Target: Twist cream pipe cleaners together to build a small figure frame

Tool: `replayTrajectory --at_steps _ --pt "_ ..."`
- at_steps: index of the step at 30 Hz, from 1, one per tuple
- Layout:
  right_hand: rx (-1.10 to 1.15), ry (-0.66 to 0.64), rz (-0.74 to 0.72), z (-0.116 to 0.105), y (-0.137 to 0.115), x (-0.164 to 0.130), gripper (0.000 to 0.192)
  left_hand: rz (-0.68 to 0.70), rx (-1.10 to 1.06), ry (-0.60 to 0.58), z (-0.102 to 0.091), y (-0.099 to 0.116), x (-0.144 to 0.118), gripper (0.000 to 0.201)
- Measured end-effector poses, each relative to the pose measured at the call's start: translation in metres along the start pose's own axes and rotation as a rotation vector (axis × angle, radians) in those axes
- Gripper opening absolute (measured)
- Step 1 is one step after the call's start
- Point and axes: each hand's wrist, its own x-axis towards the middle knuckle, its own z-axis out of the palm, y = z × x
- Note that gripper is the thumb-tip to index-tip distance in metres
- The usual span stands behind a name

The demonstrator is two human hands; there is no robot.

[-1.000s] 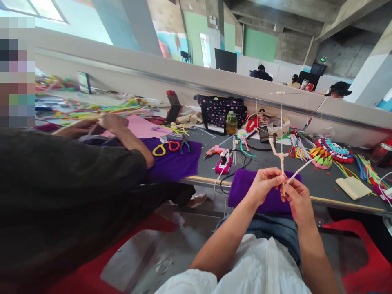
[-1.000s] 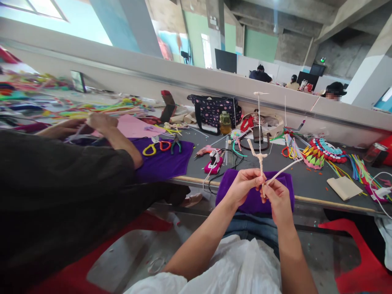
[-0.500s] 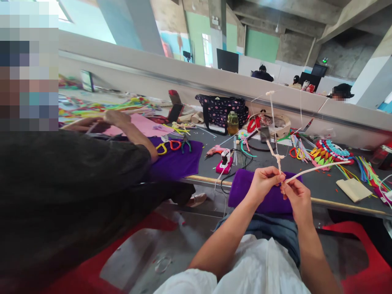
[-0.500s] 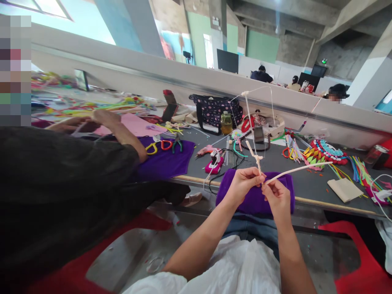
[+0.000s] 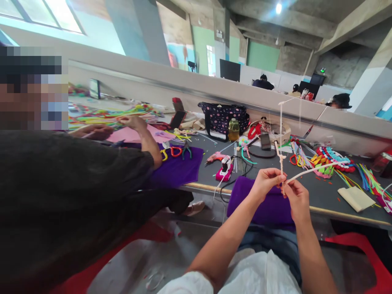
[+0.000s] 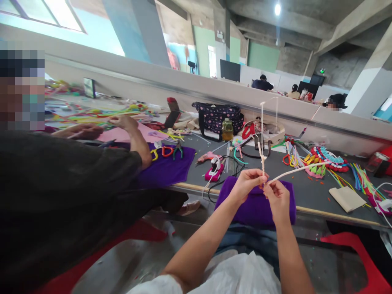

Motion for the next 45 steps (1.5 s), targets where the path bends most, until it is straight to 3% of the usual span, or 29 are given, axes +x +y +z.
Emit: replayTrajectory --at_steps 5,9,16,24,28,32,37,42,45 --pt "-0.278 0.102 -0.175 0.004 0.026 0.033 0.019 0.106 0.061 0.126 -0.013 -0.018 0.036 0.034" --pt "-0.282 0.086 -0.12 0.005 0.047 0.06 0.023 0.125 0.114 0.165 -0.027 -0.031 0.066 0.03" --pt "-0.041 0.038 0.059 0.003 0.066 0.105 0.024 0.086 0.091 0.047 -0.049 -0.032 0.111 0.033" --pt "0.266 -0.154 0.258 0.008 0.082 0.162 0.019 0.014 -0.019 -0.115 -0.076 -0.028 0.161 0.035" --pt "0.221 -0.113 0.138 0.012 0.088 0.195 0.021 0.01 -0.038 -0.134 -0.077 -0.022 0.192 0.04" --pt "0.063 -0.042 -0.03 0.017 0.084 0.229 0.019 0.115 -0.091 -0.008 -0.069 -0.016 0.219 0.04" --pt "-0.108 -0.087 -0.061 0.019 0.076 0.252 0.016 0.187 -0.155 0.194 -0.07 -0.016 0.233 0.034" --pt "0.029 -0.243 0.07 0.02 0.082 0.258 0.014 0.062 -0.18 0.164 -0.086 -0.015 0.232 0.03" --pt "0.198 -0.259 0.183 0.025 0.089 0.259 0.01 -0.001 -0.229 0.144 -0.094 -0.016 0.233 0.028"
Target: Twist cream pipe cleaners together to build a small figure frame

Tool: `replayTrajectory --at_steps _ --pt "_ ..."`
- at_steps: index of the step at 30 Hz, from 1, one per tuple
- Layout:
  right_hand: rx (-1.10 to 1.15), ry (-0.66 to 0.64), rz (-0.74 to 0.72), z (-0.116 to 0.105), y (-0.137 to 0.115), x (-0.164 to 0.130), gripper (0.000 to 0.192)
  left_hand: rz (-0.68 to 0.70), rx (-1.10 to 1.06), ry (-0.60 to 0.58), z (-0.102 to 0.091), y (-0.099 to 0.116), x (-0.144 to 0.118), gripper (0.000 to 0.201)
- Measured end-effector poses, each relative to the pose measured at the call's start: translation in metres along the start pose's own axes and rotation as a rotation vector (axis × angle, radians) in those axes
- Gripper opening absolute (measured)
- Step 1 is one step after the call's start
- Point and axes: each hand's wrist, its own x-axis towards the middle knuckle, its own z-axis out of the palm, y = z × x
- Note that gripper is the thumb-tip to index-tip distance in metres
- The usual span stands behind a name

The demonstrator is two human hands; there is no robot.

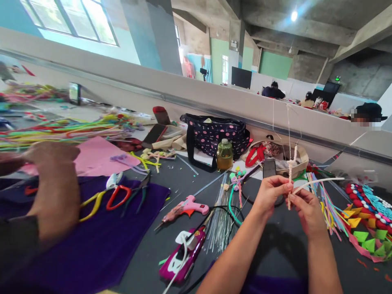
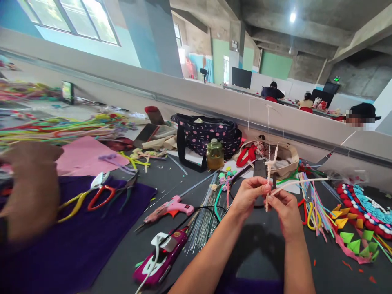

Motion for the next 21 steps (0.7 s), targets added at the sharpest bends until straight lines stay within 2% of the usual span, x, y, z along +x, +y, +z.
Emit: replayTrajectory --at_steps 4,8,11,14,18,21 --pt "0.174 -0.012 0.098 0.005 0.009 0.005 0.009 -0.09 -0.069 0.01 -0.007 -0.003 0.004 0.03" --pt "0.202 -0.021 0.111 0.006 0.013 0.008 0.008 -0.133 -0.078 0.009 -0.007 -0.007 0.007 0.034" --pt "0.145 0.077 0.023 0.006 0.015 0.01 0.01 -0.052 0.006 0.027 -0.006 -0.008 0.008 0.035" --pt "0.078 0.215 -0.057 0.003 0.016 0.013 0.013 0.05 0.183 0.06 -0.008 -0.008 0.01 0.035" --pt "0.011 0.361 -0.119 -0.003 0.017 0.015 0.019 0.001 0.409 -0.068 -0.013 -0.007 0.011 0.034" --pt "-0.018 0.408 -0.105 -0.005 0.017 0.016 0.023 0.031 0.511 -0.083 -0.012 -0.005 0.009 0.033"
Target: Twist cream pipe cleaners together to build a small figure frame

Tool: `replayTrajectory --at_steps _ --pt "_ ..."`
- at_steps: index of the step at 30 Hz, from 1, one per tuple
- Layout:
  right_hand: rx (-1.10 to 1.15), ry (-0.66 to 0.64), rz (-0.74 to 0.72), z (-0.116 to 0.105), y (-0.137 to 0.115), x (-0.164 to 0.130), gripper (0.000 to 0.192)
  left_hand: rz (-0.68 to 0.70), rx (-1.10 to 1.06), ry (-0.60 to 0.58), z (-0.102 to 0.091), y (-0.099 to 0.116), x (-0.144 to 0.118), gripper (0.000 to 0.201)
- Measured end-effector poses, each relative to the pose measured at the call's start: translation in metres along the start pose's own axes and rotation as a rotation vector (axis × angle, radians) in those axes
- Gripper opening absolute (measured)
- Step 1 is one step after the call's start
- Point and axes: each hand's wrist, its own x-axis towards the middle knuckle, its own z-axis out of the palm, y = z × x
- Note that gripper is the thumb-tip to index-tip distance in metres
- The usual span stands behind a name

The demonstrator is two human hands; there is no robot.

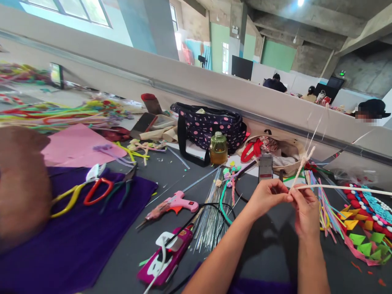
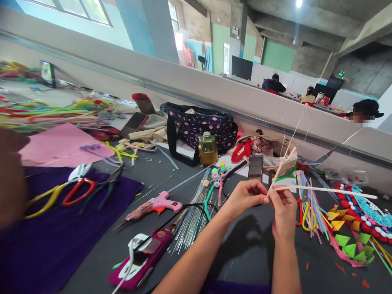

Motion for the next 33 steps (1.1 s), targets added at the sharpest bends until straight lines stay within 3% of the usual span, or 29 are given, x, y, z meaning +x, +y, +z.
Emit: replayTrajectory --at_steps 9,16,22,26,33 --pt "-0.091 -0.096 0.055 -0.007 -0.005 0.002 0.021 -0.06 -0.121 -0.008 0.003 0.0 -0.002 0.029" --pt "-0.148 -0.105 -0.046 -0.007 -0.014 -0.003 0.022 -0.027 -0.044 0.012 0.002 0.005 -0.006 0.024" --pt "-0.134 -0.092 -0.135 -0.005 -0.024 -0.012 0.017 -0.07 -0.262 -0.06 0.01 0.012 -0.013 0.024" --pt "-0.054 -0.09 -0.121 -0.003 -0.031 -0.017 0.014 -0.101 -0.427 -0.083 0.02 0.015 -0.017 0.029" --pt "0.009 -0.058 -0.086 0.003 -0.032 -0.016 0.016 -0.144 -0.465 -0.103 0.02 0.013 -0.015 0.029"
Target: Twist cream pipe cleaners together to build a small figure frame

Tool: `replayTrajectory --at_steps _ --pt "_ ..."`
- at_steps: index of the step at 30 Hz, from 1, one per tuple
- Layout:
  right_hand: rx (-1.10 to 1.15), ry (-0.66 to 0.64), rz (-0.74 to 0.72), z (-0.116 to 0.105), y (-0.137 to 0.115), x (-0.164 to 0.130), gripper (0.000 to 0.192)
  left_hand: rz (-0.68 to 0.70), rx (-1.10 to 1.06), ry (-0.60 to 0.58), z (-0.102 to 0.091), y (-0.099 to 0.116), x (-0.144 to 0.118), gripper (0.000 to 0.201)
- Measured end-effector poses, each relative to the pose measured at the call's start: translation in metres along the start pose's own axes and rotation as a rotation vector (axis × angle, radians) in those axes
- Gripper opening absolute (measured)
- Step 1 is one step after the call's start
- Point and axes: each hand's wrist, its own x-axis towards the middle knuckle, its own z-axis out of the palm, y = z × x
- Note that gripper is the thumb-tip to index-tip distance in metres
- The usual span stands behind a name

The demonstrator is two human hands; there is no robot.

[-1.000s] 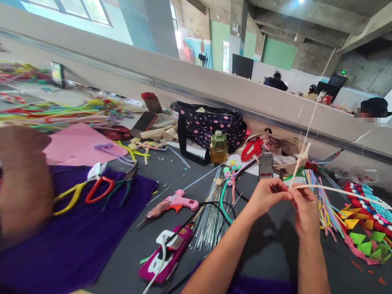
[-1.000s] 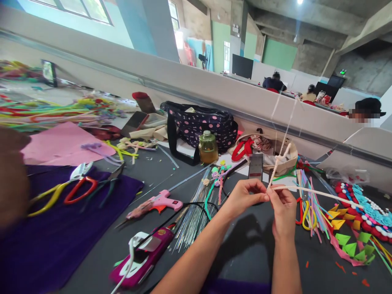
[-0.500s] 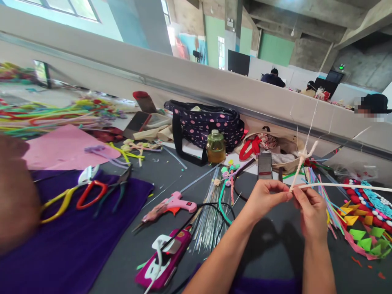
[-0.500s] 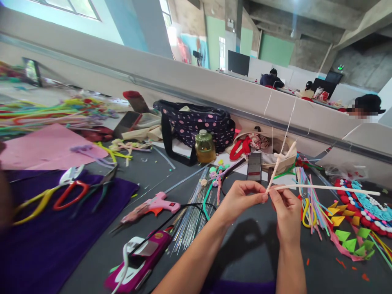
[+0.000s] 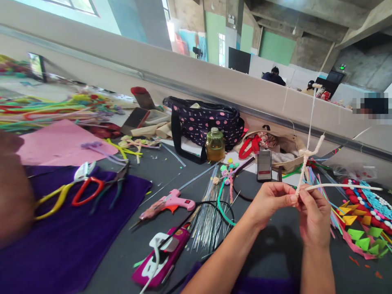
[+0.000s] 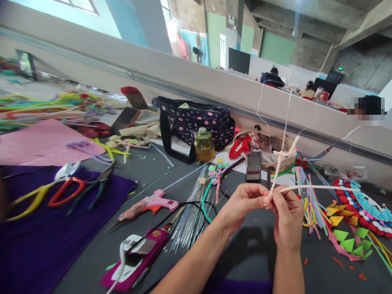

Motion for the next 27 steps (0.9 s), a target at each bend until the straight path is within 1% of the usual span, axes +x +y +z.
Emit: replayTrajectory --at_steps 3,8,11,13,17,20,24,27 --pt "-0.073 0.026 -0.02 -0.002 0.0021 0.0016 0.017 -0.003 0.032 -0.008 -0.001 0.0018 0.0012 0.028" --pt "-0.14 0.026 -0.057 -0.0046 0.005 0.0025 0.017 0.037 0.12 0.058 0.0031 0.0051 -0.0001 0.035" --pt "-0.135 0.015 -0.049 -0.0045 0.0058 0.0024 0.019 0.094 0.261 0.101 0.002 0.0043 -0.0003 0.035" --pt "-0.111 0.009 -0.023 -0.0045 0.0058 0.0023 0.019 0.125 0.344 0.108 -0.0005 0.003 0.0 0.033" --pt "-0.056 -0.002 0.02 -0.0056 0.006 0.0022 0.015 0.183 0.436 0.109 -0.003 0.0028 -0.0007 0.028" --pt "-0.054 0.004 0.019 -0.0067 0.0067 0.0025 0.016 0.242 0.5 0.132 -0.0009 0.0057 -0.0029 0.025" --pt "-0.086 0.012 0.018 -0.0069 0.0064 0.0028 0.017 0.29 0.53 0.139 0.0012 0.0097 -0.0054 0.022" --pt "-0.06 -0.006 0.039 -0.0061 0.0051 0.0028 0.017 0.27 0.478 0.109 -0.0002 0.0101 -0.0053 0.02"
